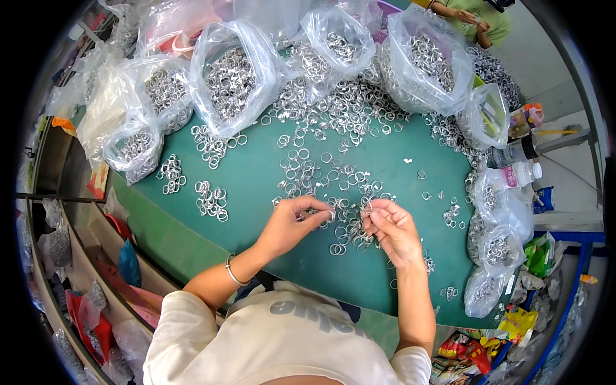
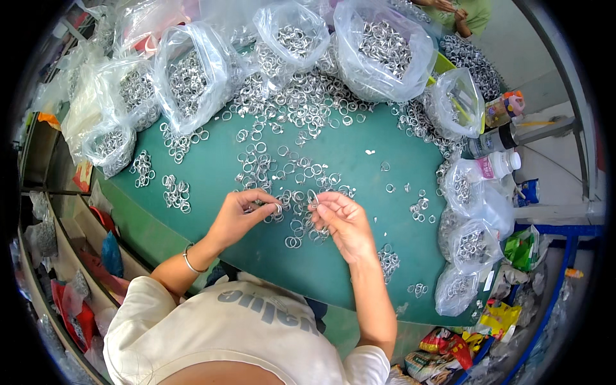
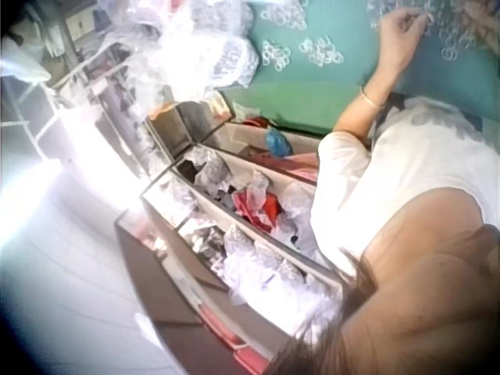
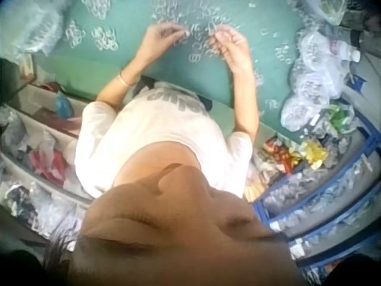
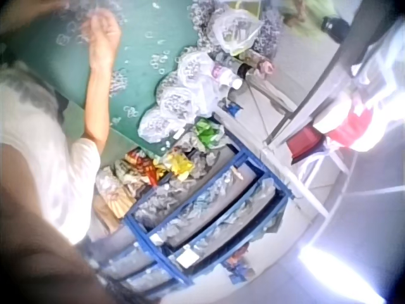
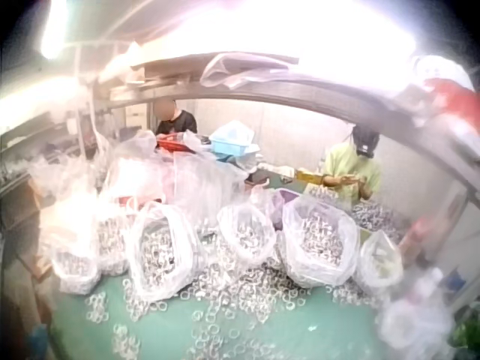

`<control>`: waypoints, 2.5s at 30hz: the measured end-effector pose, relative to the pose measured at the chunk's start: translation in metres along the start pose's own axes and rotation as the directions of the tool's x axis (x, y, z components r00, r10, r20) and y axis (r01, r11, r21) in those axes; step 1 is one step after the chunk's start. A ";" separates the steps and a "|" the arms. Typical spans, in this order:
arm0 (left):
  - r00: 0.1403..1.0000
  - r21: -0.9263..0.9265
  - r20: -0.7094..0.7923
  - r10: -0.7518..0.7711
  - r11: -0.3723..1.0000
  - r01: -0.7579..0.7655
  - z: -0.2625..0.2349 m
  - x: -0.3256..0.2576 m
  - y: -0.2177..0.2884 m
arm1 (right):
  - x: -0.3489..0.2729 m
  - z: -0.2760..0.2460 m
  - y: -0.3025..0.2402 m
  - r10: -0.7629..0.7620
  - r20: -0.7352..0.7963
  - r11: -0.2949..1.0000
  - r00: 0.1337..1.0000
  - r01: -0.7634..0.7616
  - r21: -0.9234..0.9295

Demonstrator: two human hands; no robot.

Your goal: The person sorts small metal rings on a work table, picking them up from a large pile and moving them into different locations or containers by hand.

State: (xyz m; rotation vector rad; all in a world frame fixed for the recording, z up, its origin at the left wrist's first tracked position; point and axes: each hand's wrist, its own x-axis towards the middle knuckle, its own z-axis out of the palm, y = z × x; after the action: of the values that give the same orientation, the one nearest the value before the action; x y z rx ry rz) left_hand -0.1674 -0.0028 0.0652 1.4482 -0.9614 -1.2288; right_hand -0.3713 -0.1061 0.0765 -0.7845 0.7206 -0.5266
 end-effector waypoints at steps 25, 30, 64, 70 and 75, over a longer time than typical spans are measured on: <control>0.956 0.204 -0.144 0.254 0.953 -0.222 0.000 -0.011 -0.018 | -0.016 0.030 -0.011 -0.792 0.066 0.285 0.607 0.464 -0.839; 0.846 0.396 -0.376 0.379 0.891 -0.223 -0.009 -0.030 -0.029 | 0.004 0.025 -0.111 -0.966 0.247 -0.192 0.075 0.429 -0.883; 0.876 -0.002 -0.415 0.245 0.963 -0.270 -0.004 -0.050 -0.058 | -0.033 0.062 0.006 -0.279 0.270 0.275 0.922 0.346 -0.897; 0.997 -0.384 -0.083 -0.001 0.923 -0.031 0.022 -0.053 -0.006 | -0.051 0.067 0.030 -0.398 0.198 0.502 0.896 0.394 -0.770; 0.989 -0.466 -0.096 -0.112 0.883 0.055 0.014 -0.055 -0.012 | -0.054 0.051 0.045 -0.474 0.101 0.462 0.875 0.344 -0.818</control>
State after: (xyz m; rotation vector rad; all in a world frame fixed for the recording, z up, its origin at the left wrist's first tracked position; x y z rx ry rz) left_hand -0.1909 0.0500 0.0655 1.1717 -0.4792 -1.3093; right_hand -0.3609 -0.0211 0.0870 -1.8770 0.9213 -0.6922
